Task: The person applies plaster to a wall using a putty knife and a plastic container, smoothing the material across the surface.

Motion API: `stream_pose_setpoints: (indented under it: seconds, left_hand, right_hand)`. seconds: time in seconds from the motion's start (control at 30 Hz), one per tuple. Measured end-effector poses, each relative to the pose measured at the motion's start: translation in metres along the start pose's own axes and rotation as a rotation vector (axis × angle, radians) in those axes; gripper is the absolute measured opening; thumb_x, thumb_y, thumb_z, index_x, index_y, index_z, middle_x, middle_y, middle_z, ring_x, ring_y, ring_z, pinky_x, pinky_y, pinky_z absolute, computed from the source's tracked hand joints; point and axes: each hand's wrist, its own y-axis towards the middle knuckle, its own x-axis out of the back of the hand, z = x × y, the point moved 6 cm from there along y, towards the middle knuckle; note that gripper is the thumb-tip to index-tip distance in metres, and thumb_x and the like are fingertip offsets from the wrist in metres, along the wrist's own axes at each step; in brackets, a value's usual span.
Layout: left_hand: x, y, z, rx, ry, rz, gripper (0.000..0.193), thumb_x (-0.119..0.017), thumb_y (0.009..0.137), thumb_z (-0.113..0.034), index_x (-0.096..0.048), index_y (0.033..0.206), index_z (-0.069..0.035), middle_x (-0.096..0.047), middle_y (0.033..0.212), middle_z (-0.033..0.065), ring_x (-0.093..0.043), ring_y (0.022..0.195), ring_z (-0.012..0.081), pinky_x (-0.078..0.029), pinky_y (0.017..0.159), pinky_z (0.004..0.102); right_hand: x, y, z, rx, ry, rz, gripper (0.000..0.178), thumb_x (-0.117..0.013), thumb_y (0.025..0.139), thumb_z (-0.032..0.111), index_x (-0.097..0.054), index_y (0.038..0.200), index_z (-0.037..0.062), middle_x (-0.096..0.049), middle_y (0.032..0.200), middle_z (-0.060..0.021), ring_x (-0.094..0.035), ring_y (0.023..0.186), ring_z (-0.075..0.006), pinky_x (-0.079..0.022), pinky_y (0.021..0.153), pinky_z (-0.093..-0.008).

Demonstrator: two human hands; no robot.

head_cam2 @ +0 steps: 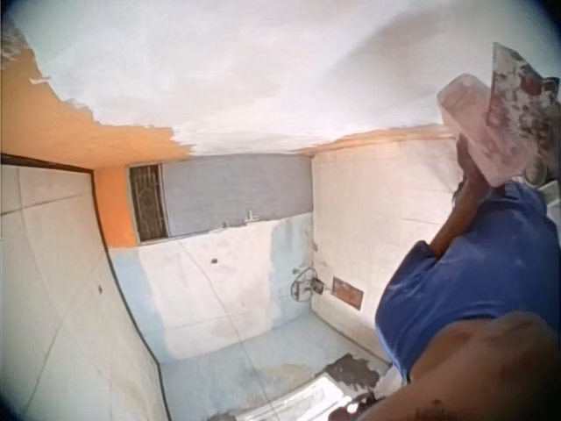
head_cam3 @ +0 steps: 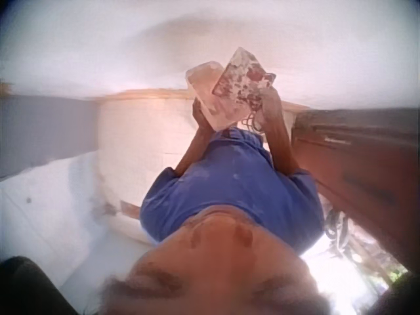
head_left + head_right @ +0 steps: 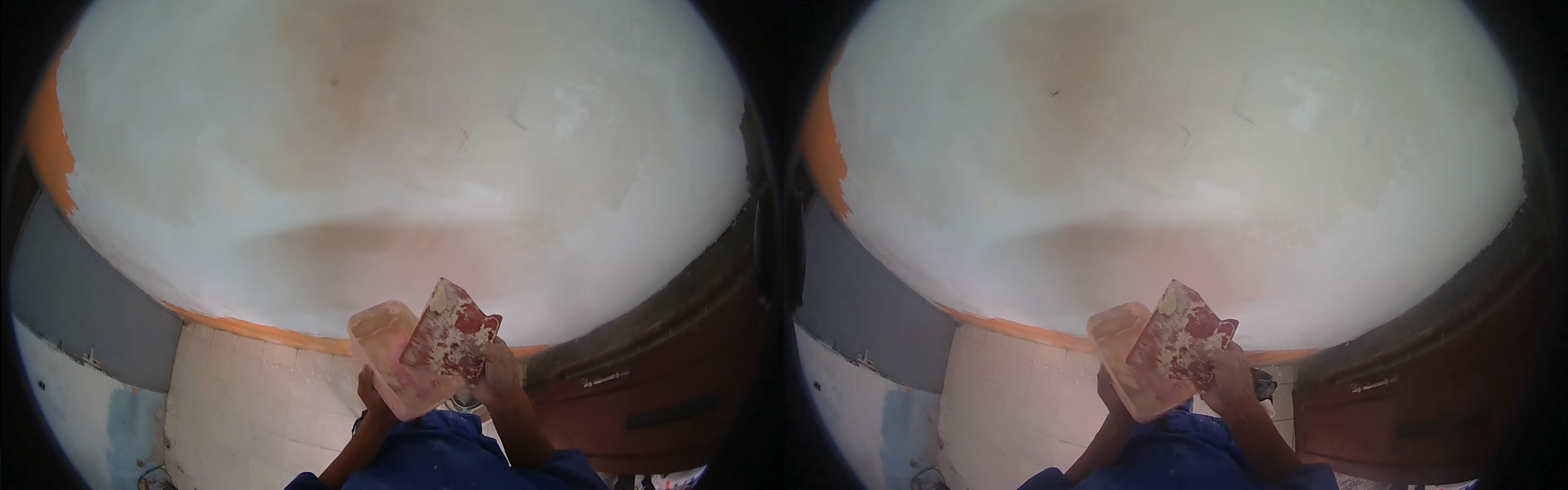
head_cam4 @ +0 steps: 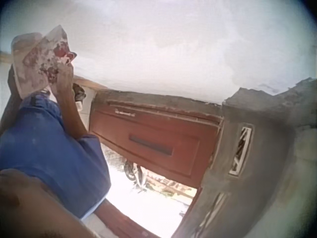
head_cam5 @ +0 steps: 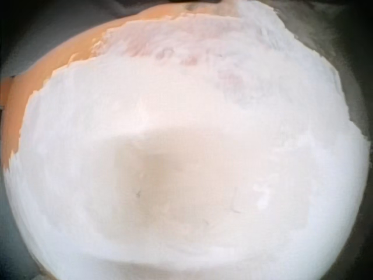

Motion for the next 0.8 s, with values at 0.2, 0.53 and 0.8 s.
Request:
stream_pose_setpoints:
  seconds: [0.2, 0.53, 0.8]
  left_hand:
    - [-0.038, -0.006, -0.02, 0.384, -0.659, 0.225, 0.059, -0.044, 0.078, -0.047, -0.039, 0.119, -0.005, -0.046, 0.113, 0.0121, -0.047, 0.105, 0.0248, -0.039, 0.089, 0.041]
    - [-0.02, 0.047, 0.012, 0.254, -0.628, 0.295, 0.042, -0.041, 0.085, -0.029, -0.038, 0.121, -0.007, -0.048, 0.114, 0.0094, -0.045, 0.11, 0.0239, -0.034, 0.095, 0.043]
    - [-0.035, 0.086, 0.036, 0.24, -0.677, 0.498, 0.058, -0.053, 0.071, 0.013, -0.032, 0.121, -0.009, -0.045, 0.108, 0.0082, -0.053, 0.093, 0.0179, -0.05, 0.079, 0.0299]
  right_hand:
    - [-0.021, 0.0, 0.001, 0.181, 0.089, 0.028, 0.027, -0.044, 0.078, 0.0, -0.047, 0.104, -0.0059, -0.057, 0.096, -0.0144, -0.058, 0.084, -0.0234, -0.049, 0.076, -0.0366]
    - [-0.086, 0.022, 0.054, 0.645, 0.046, -0.071, 0.022, -0.043, 0.078, -0.001, -0.049, 0.098, -0.0049, -0.057, 0.091, -0.0114, -0.057, 0.079, -0.0189, -0.047, 0.069, -0.0309]
    - [-0.131, 0.023, 0.076, 0.803, 0.051, -0.061, 0.019, -0.044, 0.08, -0.001, -0.049, 0.098, -0.0035, -0.056, 0.092, -0.0091, -0.056, 0.078, -0.0171, -0.046, 0.064, -0.0276]
